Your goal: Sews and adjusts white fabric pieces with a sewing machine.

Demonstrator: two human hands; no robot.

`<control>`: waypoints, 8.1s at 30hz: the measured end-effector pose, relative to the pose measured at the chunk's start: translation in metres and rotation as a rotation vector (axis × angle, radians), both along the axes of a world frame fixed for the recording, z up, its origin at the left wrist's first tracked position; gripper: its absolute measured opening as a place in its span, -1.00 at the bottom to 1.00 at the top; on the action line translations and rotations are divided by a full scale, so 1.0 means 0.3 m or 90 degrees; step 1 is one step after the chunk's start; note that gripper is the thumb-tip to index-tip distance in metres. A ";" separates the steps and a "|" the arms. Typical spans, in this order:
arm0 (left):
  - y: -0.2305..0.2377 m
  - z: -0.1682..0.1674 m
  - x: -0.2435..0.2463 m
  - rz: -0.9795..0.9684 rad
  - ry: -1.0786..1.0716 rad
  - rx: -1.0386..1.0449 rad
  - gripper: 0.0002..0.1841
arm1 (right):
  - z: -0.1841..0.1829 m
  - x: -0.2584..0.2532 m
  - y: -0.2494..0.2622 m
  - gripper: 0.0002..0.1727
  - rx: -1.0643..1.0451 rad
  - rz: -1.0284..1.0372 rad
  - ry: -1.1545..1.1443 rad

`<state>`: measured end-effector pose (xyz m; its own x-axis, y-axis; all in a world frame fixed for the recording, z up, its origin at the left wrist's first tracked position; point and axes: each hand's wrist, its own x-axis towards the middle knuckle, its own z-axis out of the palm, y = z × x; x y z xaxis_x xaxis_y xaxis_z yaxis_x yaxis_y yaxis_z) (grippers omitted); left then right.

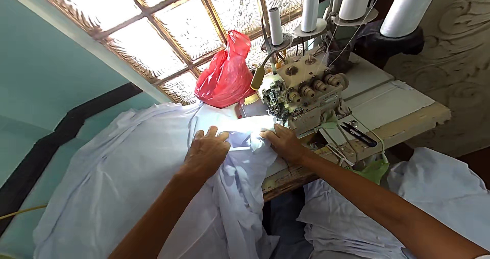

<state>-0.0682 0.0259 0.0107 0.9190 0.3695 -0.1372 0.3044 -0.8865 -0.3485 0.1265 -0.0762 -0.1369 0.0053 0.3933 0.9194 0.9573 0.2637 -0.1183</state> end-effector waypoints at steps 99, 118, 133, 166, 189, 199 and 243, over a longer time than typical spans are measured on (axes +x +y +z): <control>0.083 0.100 0.026 -0.138 -0.238 -0.253 -0.69 | 0.054 -0.309 -0.136 -0.50 -0.699 0.373 0.279; -0.180 0.161 -0.028 -0.463 -0.244 -0.447 -0.60 | 0.246 -0.124 -0.368 -0.79 -0.247 0.437 0.270; 0.102 0.215 0.029 -0.278 -0.593 -0.741 -0.81 | 0.112 0.149 -0.170 -0.88 -0.296 0.054 0.152; 0.158 0.163 -0.031 -0.284 -0.631 -0.736 -0.79 | 0.128 0.141 -0.121 -0.93 -0.258 0.096 0.143; 0.146 0.141 -0.033 -0.346 -0.620 -0.789 -0.78 | 0.190 0.179 -0.117 -0.89 -0.341 0.234 0.106; 0.155 0.103 0.008 -0.120 -0.719 -0.747 -0.74 | 0.240 0.105 -0.151 -0.87 -0.355 0.382 0.259; -0.196 -0.172 0.240 -0.345 -0.298 -0.198 -0.70 | 0.138 0.152 -0.272 -0.80 -0.407 0.327 0.204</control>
